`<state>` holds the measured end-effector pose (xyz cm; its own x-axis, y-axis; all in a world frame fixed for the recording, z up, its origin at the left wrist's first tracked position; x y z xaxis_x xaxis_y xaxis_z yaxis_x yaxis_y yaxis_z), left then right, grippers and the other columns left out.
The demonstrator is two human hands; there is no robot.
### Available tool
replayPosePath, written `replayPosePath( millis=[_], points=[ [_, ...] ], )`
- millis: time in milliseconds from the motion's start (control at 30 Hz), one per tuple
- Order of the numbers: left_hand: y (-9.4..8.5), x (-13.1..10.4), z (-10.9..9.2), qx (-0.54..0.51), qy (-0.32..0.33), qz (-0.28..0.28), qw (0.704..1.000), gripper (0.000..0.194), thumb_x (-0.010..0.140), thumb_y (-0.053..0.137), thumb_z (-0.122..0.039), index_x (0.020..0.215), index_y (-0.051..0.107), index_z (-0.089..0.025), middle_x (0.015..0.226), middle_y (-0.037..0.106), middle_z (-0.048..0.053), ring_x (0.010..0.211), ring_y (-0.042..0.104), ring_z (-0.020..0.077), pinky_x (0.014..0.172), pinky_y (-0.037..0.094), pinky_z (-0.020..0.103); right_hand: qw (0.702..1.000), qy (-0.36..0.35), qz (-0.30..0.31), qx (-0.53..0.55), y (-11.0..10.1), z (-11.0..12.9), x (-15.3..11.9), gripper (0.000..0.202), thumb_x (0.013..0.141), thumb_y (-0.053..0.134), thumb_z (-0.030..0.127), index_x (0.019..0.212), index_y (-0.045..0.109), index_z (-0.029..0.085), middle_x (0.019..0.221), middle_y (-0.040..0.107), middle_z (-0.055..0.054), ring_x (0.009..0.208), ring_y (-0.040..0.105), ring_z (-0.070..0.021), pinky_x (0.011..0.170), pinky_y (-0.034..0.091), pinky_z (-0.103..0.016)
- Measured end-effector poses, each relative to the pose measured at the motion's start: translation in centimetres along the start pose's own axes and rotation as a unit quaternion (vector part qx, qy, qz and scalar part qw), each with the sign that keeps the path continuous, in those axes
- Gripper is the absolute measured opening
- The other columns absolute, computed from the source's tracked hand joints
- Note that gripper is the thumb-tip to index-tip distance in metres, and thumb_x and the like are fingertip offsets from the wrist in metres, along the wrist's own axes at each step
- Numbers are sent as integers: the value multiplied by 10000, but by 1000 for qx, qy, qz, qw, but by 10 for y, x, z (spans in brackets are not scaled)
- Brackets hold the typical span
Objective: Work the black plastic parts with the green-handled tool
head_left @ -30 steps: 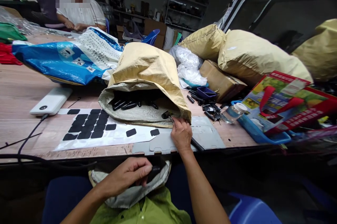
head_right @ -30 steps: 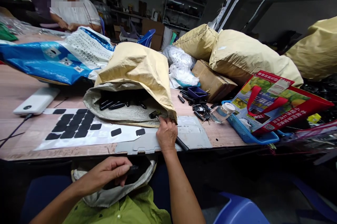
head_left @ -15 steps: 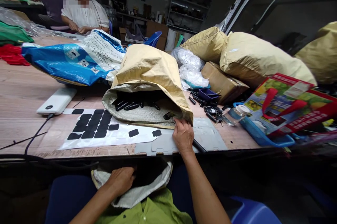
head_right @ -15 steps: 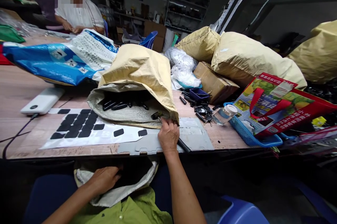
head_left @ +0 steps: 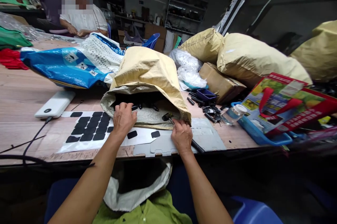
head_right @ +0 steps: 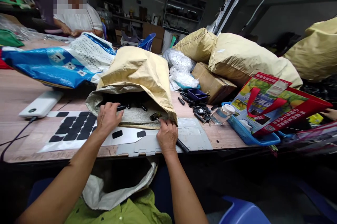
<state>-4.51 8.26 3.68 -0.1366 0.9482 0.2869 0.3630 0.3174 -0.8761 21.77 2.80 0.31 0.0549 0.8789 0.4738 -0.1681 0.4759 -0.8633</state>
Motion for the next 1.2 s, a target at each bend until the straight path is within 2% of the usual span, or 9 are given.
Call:
replayPosePath(
  millis=[133,267,400,500,567,733,900,1033,1200],
  points=[
    [18,17,14,74,-50,37,995,356,896,572,-385,1140,709,-165,1142,659,170,1133,516,383,893,468,464,1000,1,1,0,0,0,0,370,913,540,164,1231,704,259,1028,671,-74,885,514,-225,840,351,-324],
    [17,12,12,76,-29,53,995,274,888,592,-373,1010,737,-175,1069,677,157,1109,514,379,872,452,460,1000,5,5,-2,-1,0,0,375,911,540,167,1238,699,259,1028,667,-77,882,511,-226,841,349,-326],
    [9,-10,-4,-41,77,12,996,235,894,614,-337,1058,710,-198,1060,681,107,1072,517,316,897,437,428,1000,5,5,1,0,0,0,372,917,531,174,1238,697,264,1036,663,-75,887,511,-225,842,350,-326],
    [10,-35,-20,-157,188,70,967,186,893,645,-318,1043,707,-227,971,689,56,987,532,255,888,434,382,1000,4,6,3,0,0,0,378,917,525,170,1244,695,254,1043,659,-81,896,512,-225,850,351,-325],
    [16,-51,-28,-188,223,112,950,161,875,678,-304,1015,718,-236,923,680,42,954,528,242,865,430,368,1000,5,7,4,0,0,-1,377,919,520,165,1242,696,246,1040,658,-86,899,515,-225,855,352,-324],
    [35,-65,-27,-205,206,108,951,179,882,679,-318,1027,719,-221,895,669,48,922,521,242,866,418,382,1000,13,8,19,-1,0,1,332,936,548,209,1222,705,269,1068,670,-70,912,540,-219,863,368,-318],
    [37,-62,-23,-241,199,98,945,172,863,689,-306,1012,697,-219,921,681,41,935,529,241,868,422,377,997,36,37,56,-5,-2,5,320,942,558,209,1212,714,278,1075,689,-59,906,583,-202,869,408,-308],
    [36,-62,-23,-245,193,107,944,156,817,721,-277,964,700,-228,908,680,29,942,532,241,864,417,370,990,28,36,137,-27,1,1,336,956,512,197,1227,698,269,1052,688,-56,1001,605,-207,887,453,-296],
    [37,-62,-23,-242,177,116,947,162,796,729,-264,954,703,-235,908,680,22,942,534,238,862,412,372,955,0,49,291,-59,13,-14,324,986,476,225,1227,690,257,1087,698,-50,1037,640,-185,915,492,-281]
  ],
)
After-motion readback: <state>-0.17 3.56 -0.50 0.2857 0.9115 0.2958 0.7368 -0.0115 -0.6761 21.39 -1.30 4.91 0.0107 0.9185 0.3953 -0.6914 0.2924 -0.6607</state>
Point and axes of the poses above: each hand's wrist, its own x-axis towards the middle knuckle, its own y-axis out of the palm, z = x × y, the point moved 2 cm from there along x, towards the middle knuckle
